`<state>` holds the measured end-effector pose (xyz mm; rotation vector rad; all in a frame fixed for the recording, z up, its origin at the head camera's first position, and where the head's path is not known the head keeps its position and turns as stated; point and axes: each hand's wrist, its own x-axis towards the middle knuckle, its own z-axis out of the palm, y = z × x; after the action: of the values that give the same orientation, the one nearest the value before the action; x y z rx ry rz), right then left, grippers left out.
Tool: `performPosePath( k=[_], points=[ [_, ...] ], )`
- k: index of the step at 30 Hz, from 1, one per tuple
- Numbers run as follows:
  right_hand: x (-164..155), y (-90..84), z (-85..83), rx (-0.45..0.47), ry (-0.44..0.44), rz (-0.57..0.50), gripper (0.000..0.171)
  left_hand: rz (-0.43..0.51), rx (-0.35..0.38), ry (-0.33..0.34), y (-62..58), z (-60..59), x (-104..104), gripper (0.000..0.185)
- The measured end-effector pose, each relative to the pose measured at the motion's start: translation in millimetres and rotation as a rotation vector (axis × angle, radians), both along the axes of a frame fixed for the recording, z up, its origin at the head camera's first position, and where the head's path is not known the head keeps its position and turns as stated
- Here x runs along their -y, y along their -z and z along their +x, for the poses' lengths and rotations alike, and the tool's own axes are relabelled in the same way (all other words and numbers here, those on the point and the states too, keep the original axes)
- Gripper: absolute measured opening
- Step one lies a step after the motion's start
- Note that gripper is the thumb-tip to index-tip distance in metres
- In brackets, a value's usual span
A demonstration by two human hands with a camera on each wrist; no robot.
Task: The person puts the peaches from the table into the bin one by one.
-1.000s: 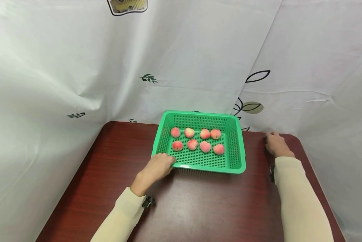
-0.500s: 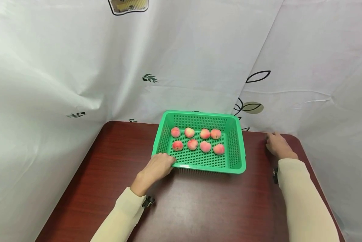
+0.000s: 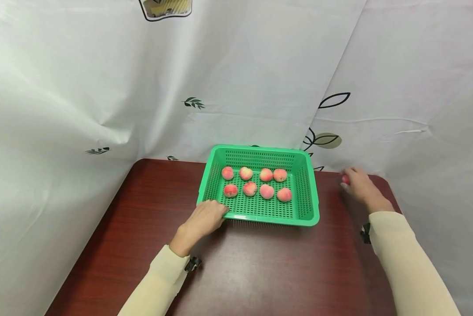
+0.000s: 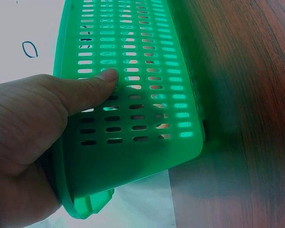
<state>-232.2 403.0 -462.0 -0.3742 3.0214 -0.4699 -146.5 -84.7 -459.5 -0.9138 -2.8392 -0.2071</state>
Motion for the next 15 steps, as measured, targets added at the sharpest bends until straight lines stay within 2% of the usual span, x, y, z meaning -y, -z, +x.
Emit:
performPosePath(
  k=[7,12,15],
  points=[
    [12.6,-12.9,1.9,-0.071,-0.018,-0.030,0.035,-0.002,-0.017,0.002,0.1,0.3,0.3,0.050],
    [25.6,-28.2,6.0,-0.076,-0.002,-0.057,0.039,-0.008,-0.009,0.003,-0.3,0.0,0.2,0.050],
    [34.0,-37.9,8.7,-0.124,-0.017,-0.078,0.039,-0.011,-0.008,0.005,0.6,-0.6,0.4,0.049]
  ],
)
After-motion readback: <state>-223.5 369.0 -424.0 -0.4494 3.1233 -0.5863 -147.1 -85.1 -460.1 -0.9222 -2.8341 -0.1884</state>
